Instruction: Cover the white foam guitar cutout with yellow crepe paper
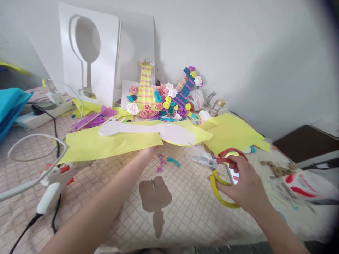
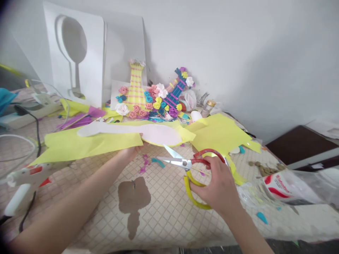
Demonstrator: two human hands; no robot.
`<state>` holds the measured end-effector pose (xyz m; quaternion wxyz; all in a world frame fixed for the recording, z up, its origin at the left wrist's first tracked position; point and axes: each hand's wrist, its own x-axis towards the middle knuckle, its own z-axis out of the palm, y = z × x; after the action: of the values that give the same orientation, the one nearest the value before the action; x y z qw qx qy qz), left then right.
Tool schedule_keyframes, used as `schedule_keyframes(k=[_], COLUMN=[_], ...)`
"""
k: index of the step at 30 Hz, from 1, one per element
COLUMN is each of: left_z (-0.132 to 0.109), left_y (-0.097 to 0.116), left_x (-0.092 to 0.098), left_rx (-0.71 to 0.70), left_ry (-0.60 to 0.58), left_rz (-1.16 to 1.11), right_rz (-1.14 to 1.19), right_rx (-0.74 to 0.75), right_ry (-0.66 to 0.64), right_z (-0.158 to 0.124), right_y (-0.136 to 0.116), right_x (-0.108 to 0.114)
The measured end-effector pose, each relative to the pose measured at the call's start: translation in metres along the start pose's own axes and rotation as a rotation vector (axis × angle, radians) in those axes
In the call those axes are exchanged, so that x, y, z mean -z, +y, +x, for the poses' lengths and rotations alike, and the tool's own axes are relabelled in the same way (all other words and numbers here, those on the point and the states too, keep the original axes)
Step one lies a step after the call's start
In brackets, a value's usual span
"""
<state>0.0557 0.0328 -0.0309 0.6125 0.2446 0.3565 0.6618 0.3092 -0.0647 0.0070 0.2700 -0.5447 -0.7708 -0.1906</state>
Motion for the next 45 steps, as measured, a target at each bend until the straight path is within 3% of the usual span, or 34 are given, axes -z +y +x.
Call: schedule_keyframes(k=[10,45], left_z=[0.001,-0.007], left_y=[-0.003,0.000], left_x=[0.000,-0.006], left_rx=[-0.003,0.002], left_ry=[-0.014,-0.044], left_rz=[-0.003,0.024], right_rz=[-0.227,-0.172], right_rx=[0.140,0.075], right_ry=[0.125,0.039], right_z=[0.015,0.016], right_y=[-0.001,0.000], right_x=[-0.020,-0.027])
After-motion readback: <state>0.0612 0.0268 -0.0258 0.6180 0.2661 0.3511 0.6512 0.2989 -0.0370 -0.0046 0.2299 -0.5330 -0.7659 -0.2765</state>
